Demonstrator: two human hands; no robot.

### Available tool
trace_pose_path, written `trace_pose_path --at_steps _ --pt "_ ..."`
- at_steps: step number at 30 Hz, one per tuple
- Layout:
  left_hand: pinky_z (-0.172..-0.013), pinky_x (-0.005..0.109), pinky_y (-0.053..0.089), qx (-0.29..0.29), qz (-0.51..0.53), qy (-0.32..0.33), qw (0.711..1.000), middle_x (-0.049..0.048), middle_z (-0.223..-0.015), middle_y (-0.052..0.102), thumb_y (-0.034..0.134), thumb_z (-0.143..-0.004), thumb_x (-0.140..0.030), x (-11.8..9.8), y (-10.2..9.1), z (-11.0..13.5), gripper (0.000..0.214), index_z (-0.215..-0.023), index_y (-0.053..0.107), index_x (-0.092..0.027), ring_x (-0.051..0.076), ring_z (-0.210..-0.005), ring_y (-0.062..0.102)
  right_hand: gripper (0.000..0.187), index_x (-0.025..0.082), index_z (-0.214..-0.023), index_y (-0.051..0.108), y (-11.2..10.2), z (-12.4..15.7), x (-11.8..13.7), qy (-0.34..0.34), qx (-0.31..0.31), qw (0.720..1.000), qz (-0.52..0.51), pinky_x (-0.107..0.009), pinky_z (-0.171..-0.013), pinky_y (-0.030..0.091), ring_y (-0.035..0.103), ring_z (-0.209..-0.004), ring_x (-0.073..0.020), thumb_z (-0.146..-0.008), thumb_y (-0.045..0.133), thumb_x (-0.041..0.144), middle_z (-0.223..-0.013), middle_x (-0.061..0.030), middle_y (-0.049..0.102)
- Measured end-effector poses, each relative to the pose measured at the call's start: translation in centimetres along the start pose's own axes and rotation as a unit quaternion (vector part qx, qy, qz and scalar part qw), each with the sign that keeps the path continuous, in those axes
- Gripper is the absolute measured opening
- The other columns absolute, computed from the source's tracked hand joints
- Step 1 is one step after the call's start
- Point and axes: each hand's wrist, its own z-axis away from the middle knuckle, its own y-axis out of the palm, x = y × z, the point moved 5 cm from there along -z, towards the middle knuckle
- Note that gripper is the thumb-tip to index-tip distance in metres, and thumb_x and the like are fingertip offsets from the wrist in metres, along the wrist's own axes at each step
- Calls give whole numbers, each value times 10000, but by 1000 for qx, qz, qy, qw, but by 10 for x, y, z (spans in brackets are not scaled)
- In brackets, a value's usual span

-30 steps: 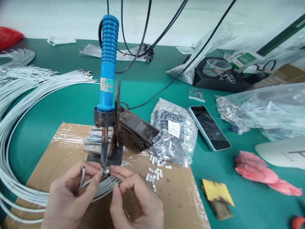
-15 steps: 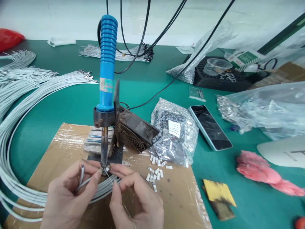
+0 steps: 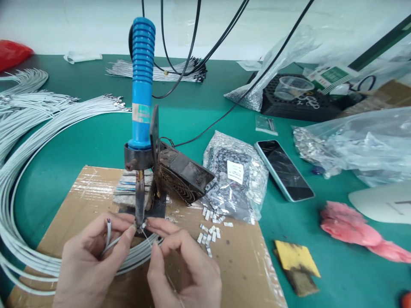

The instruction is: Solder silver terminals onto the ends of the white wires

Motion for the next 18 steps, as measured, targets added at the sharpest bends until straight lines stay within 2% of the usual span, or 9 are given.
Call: trace_pose_path --at_steps 5,9,14,18 --pt "-460 146 497 61 -18 16 998 20 -866 792 723 -798 -154 10 -4 -3 108 -709 712 -214 104 -539 677 207 230 -687 650 0 0 2 1 5 1000 -2 -230 -861 630 799 -979 -210 -881 695 174 -1059 -67 821" --pt "-461 132 473 27 -14 18 999 3 -853 782 703 -823 -177 11 -8 -3 131 -699 702 -219 78 -515 639 207 238 -682 646 1 0 3 3 -1 1000 -7 -220 -867 624 796 -983 -200 -871 702 173 -1062 -46 821" --pt "-447 146 485 54 -21 15 998 19 -857 793 726 -787 -147 7 -3 -3 114 -696 708 -213 98 -518 658 203 231 -680 649 2 0 4 -2 -4 1000 -5 -228 -852 631 799 -964 -208 -862 713 170 -1042 -63 823" --pt "-419 149 466 0 -16 23 1000 2 -776 762 721 -754 -160 1 -3 -1 115 -655 698 -212 93 -474 622 209 230 -671 649 1 0 4 -2 -8 1000 -2 -257 -852 641 801 -948 -223 -860 719 174 -1035 -79 824"
